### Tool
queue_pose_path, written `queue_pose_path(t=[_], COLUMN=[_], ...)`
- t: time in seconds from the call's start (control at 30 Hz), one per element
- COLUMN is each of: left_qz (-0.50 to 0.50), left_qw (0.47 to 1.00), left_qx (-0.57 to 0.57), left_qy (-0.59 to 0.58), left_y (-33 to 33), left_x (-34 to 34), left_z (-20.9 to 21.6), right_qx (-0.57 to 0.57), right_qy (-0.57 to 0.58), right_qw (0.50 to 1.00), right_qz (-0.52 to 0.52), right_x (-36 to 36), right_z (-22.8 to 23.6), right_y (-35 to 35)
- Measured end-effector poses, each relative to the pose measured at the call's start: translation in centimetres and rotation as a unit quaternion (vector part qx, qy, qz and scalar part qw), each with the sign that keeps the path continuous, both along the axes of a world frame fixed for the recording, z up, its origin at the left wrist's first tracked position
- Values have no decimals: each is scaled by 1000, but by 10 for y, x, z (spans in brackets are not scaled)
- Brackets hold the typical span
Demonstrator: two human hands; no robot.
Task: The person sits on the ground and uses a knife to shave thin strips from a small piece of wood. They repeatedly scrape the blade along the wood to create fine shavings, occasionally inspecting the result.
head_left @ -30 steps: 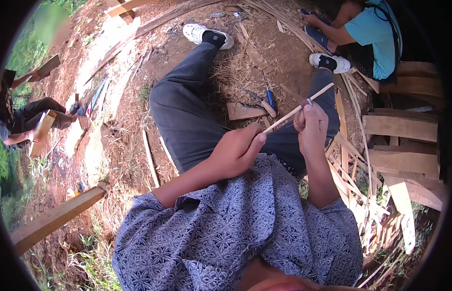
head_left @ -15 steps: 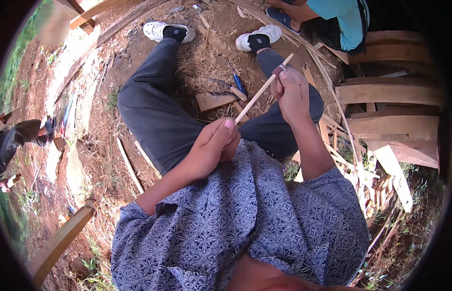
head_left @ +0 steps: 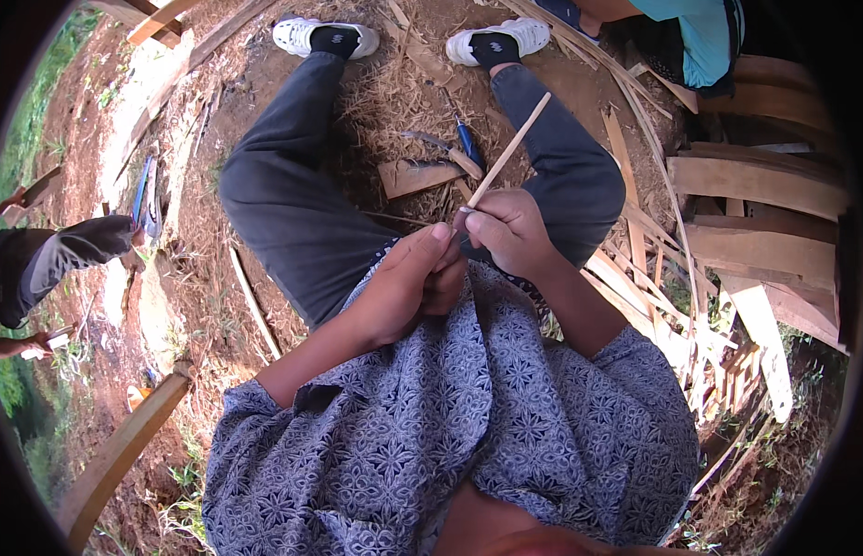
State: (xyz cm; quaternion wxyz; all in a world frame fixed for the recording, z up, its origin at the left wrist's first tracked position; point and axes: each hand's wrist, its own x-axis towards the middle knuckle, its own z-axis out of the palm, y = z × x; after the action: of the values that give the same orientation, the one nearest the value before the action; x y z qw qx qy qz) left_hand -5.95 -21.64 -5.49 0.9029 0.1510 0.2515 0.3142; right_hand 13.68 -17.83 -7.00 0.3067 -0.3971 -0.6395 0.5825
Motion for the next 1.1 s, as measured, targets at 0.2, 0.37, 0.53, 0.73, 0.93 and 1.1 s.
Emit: queue_pose_path(t=[0.2,0.37,0.53,0.73,0.93,1.1], left_qz=[-9,23,10,-19,-4,-8], left_qw=[999,996,998,992,990,995], left_qx=[42,73,42,-70,-90,-25], left_qy=[16,39,36,-107,-105,-101], left_y=[-3,-12,-13,2,6,4], left_x=[10,13,9,5,9,14], left_z=[3,-5,-8,-11,-9,-6], right_qx=[-33,-89,-121,-95,-9,-51], right_qy=[142,267,249,175,-2,203], right_qw=[933,904,900,974,999,953], right_qz=[-329,-323,-336,-103,40,-221], right_x=[35,15,14,39,10,18], right_z=[17,-1,-3,-13,0,3], right_y=[57,41,40,48,17,51])
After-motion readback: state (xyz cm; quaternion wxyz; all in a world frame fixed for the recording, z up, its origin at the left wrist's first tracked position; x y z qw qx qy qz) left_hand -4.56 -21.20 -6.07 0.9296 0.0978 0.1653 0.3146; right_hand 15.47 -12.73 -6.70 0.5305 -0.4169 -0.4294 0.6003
